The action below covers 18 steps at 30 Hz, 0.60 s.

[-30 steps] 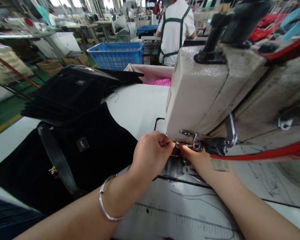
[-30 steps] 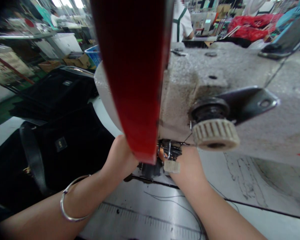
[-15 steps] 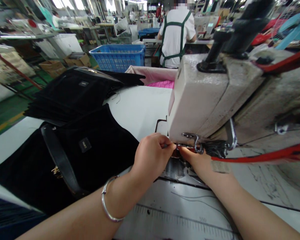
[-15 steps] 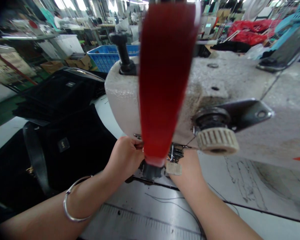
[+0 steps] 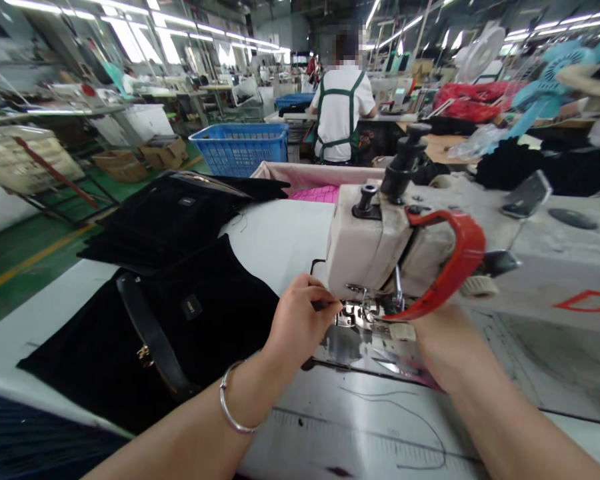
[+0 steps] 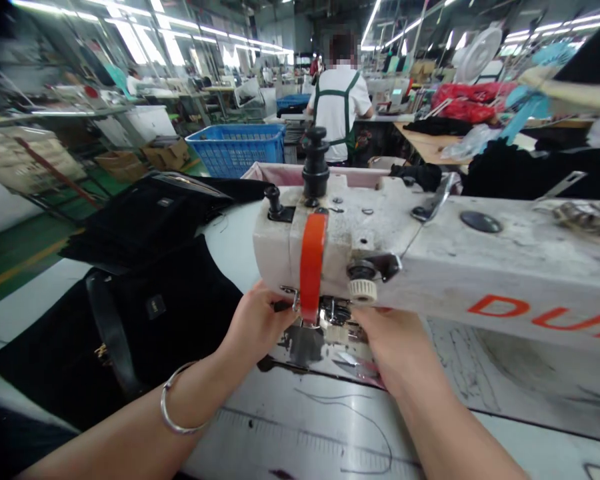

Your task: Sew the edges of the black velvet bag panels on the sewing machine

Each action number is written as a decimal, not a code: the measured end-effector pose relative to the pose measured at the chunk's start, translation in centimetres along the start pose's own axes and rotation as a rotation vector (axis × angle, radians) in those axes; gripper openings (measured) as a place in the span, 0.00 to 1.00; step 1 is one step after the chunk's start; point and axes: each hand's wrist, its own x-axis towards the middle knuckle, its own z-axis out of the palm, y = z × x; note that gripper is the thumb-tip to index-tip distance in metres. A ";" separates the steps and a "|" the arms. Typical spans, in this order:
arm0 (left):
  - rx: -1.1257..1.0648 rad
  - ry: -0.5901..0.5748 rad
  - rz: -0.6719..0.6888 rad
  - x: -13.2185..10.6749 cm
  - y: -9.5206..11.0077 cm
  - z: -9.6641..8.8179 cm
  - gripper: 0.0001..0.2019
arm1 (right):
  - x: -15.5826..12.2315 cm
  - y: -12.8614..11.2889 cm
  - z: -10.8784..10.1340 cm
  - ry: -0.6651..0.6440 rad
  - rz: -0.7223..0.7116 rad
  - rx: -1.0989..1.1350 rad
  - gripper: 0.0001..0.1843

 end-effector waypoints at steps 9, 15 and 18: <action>0.025 -0.007 0.009 0.2 -0.5 0.3 0.03 | -6.3 -1.0 -0.2 -0.003 0.447 0.557 0.08; 0.077 -0.036 0.049 0.2 -0.9 0.2 0.03 | -12.9 0.3 4.4 -0.301 0.586 0.780 0.12; 0.117 -0.058 0.086 0.0 -1.2 0.2 0.05 | -14.1 1.0 6.2 -0.354 0.574 0.792 0.16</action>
